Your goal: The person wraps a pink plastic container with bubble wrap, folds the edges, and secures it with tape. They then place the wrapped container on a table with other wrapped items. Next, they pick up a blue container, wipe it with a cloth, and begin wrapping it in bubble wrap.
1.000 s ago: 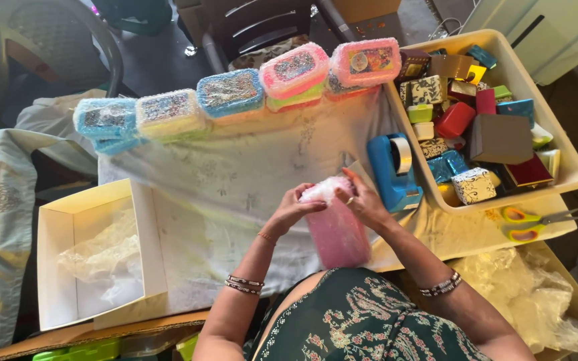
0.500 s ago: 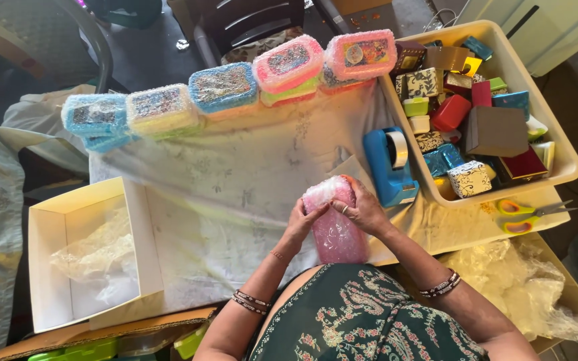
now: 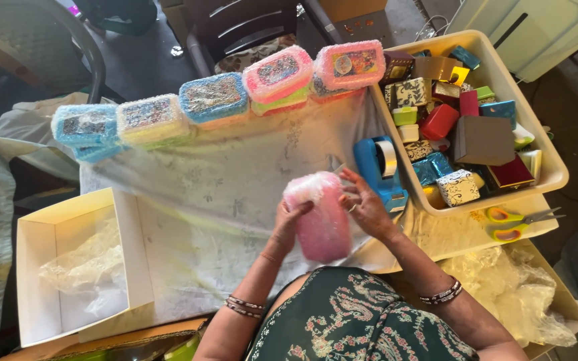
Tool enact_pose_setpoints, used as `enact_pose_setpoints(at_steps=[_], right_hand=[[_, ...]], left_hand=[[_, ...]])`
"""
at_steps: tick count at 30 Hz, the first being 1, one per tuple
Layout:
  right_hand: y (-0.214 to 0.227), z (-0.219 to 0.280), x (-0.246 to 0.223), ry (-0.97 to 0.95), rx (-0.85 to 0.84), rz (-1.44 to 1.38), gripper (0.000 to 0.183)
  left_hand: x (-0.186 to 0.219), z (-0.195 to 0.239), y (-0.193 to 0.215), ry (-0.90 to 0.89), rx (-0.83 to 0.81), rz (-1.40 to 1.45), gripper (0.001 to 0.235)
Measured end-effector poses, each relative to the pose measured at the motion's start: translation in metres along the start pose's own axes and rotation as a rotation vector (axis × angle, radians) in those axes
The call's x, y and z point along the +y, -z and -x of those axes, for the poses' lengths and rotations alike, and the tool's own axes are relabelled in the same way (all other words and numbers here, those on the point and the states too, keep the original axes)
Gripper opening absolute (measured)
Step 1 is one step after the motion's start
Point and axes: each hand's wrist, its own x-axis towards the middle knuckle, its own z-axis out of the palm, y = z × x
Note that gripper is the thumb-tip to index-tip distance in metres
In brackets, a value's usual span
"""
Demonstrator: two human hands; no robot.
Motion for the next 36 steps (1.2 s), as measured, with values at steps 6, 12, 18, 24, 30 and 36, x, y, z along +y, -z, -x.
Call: enact_pose_setpoints(at_steps=[6,12,18,24,30,36], right_hand=[[0.063,-0.01,0.04,-0.102,0.381,0.295,0.049],[0.096,0.0,0.065,-0.429,0.466,0.662,0.032],[0.093,-0.014,0.053,-0.544,0.333,0.766,0.033],[0.094,-0.028,0.074,-0.587,0.253,0.859,0.039],[0.105,-0.031,0.112,-0.519,0.284,0.563,0.027],[0.111,-0.028,0.133,-0.384,0.408,-0.489,0.011]], left_hand=[[0.043,0.005,0.049,-0.094,0.005,0.04,0.032],[0.067,0.022,0.05,-0.075,0.083,0.17,0.044],[0.039,0.021,0.047,0.065,0.009,-0.012,0.046],[0.029,0.019,0.039,0.111,-0.102,-0.077,0.044],[0.038,0.019,0.03,0.139,-0.09,-0.099,0.044],[0.044,0.018,0.021,0.157,-0.095,-0.073,0.046]])
